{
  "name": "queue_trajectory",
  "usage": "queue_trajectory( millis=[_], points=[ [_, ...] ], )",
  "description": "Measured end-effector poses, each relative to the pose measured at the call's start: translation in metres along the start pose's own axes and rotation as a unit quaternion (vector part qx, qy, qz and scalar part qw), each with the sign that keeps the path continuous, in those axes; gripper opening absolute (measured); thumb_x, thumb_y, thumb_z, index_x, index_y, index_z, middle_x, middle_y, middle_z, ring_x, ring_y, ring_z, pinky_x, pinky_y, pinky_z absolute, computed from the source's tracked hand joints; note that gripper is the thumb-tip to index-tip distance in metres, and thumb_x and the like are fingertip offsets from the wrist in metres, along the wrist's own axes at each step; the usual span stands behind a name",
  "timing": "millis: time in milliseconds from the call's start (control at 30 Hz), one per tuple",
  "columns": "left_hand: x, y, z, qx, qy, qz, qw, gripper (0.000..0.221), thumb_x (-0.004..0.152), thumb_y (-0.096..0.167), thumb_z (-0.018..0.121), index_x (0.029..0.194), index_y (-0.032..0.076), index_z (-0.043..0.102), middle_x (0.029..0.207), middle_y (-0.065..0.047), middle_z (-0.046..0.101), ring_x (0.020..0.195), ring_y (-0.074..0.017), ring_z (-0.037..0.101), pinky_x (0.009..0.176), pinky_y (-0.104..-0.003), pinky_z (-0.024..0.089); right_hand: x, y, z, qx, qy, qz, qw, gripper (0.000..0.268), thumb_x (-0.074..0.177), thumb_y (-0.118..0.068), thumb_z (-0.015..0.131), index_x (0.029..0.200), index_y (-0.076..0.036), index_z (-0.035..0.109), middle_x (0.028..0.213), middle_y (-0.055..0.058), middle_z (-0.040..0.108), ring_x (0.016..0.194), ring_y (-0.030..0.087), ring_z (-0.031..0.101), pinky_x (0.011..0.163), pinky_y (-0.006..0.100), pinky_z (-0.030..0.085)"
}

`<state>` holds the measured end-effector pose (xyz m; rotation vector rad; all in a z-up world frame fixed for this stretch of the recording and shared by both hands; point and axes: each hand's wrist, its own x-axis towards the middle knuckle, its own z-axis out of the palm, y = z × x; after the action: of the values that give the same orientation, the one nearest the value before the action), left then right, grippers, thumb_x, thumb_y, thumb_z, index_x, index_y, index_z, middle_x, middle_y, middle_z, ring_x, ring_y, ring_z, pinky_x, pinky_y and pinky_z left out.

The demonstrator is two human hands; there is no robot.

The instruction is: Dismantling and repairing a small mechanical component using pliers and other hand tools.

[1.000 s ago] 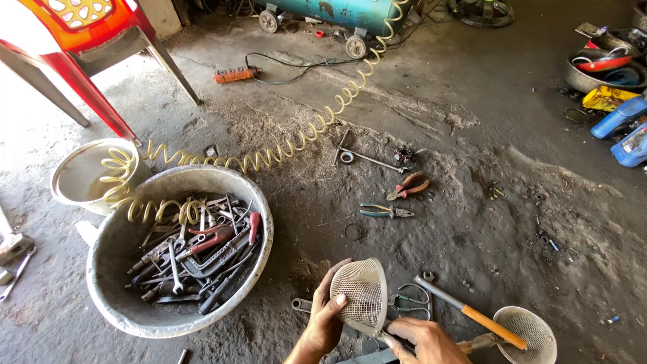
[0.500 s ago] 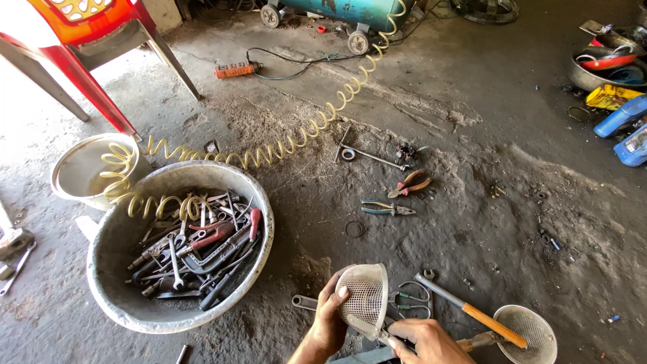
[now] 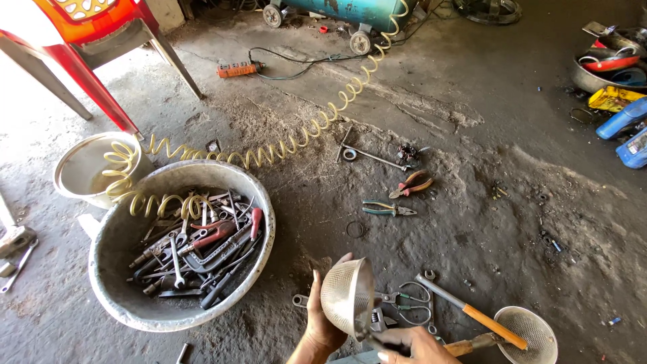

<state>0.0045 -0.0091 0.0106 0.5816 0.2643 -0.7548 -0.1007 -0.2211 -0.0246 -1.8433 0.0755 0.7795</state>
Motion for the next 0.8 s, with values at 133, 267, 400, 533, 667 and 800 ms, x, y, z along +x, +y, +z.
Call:
queue_trajectory(
  millis=[133, 267, 400, 533, 667, 800],
  points=[
    [0.018, -0.009, -0.037, -0.027, -0.039, -0.109, 0.993, 0.108, 0.079, 0.088, 0.028, 0.149, 0.009, 0.049, 0.133, -0.024, 0.062, 0.118, -0.0389, 0.064, 0.098, -0.055, 0.054, 0.003, 0.014, -0.009, -0.072, 0.07, 0.029, 0.995, 0.06, 0.08, -0.027, 0.078, 0.136, -0.008, 0.07, 0.128, 0.012, 0.076, 0.124, 0.019, 0.069, 0.111, 0.034, 0.043],
    [0.024, -0.015, -0.062, -0.055, -0.033, -0.134, 0.989, 0.11, 0.079, 0.087, 0.038, 0.147, 0.001, 0.053, 0.134, -0.025, 0.065, 0.117, -0.0398, 0.066, 0.098, -0.053, 0.055, -0.005, -0.003, -0.013, -0.117, 0.096, 0.035, 0.988, 0.057, 0.079, -0.025, 0.078, 0.133, -0.009, 0.07, 0.112, 0.012, 0.081, 0.107, 0.02, 0.079, 0.101, 0.033, 0.056],
    [0.009, -0.005, -0.038, -0.015, -0.107, -0.08, 0.991, 0.096, 0.081, 0.075, 0.049, 0.147, 0.006, 0.054, 0.133, -0.021, 0.066, 0.117, -0.0355, 0.066, 0.1, -0.05, 0.054, -0.004, -0.002, -0.013, -0.099, 0.114, 0.061, 0.987, 0.05, 0.083, -0.028, 0.076, 0.13, -0.01, 0.073, 0.105, 0.01, 0.084, 0.098, 0.02, 0.08, 0.094, 0.035, 0.059],
    [-0.002, 0.004, -0.016, 0.006, -0.146, -0.055, 0.988, 0.088, 0.075, 0.06, 0.06, 0.144, 0.006, 0.053, 0.128, -0.022, 0.067, 0.114, -0.0366, 0.068, 0.098, -0.051, 0.057, -0.006, -0.012, -0.012, -0.082, 0.133, 0.121, 0.98, 0.044, 0.086, -0.029, 0.077, 0.127, -0.013, 0.075, 0.1, 0.006, 0.084, 0.092, 0.015, 0.079, 0.091, 0.031, 0.06],
    [-0.006, 0.008, -0.011, 0.04, -0.15, -0.043, 0.987, 0.094, 0.065, 0.059, 0.067, 0.139, 0.003, 0.053, 0.123, -0.026, 0.067, 0.107, -0.0389, 0.07, 0.089, -0.054, 0.061, -0.013, -0.039, -0.013, -0.063, 0.106, 0.175, 0.977, 0.038, 0.086, -0.024, 0.076, 0.123, -0.014, 0.076, 0.092, 0.006, 0.084, 0.082, 0.017, 0.076, 0.082, 0.031, 0.061],
    [-0.006, 0.011, -0.015, 0.054, -0.136, -0.056, 0.988, 0.097, 0.062, 0.059, 0.069, 0.138, 0.001, 0.054, 0.122, -0.027, 0.068, 0.107, -0.0389, 0.071, 0.089, -0.054, 0.061, -0.012, -0.032, -0.011, -0.071, 0.084, 0.15, 0.982, 0.034, 0.087, -0.025, 0.074, 0.117, -0.009, 0.078, 0.088, 0.01, 0.081, 0.079, 0.019, 0.074, 0.079, 0.036, 0.06]
  ],
)
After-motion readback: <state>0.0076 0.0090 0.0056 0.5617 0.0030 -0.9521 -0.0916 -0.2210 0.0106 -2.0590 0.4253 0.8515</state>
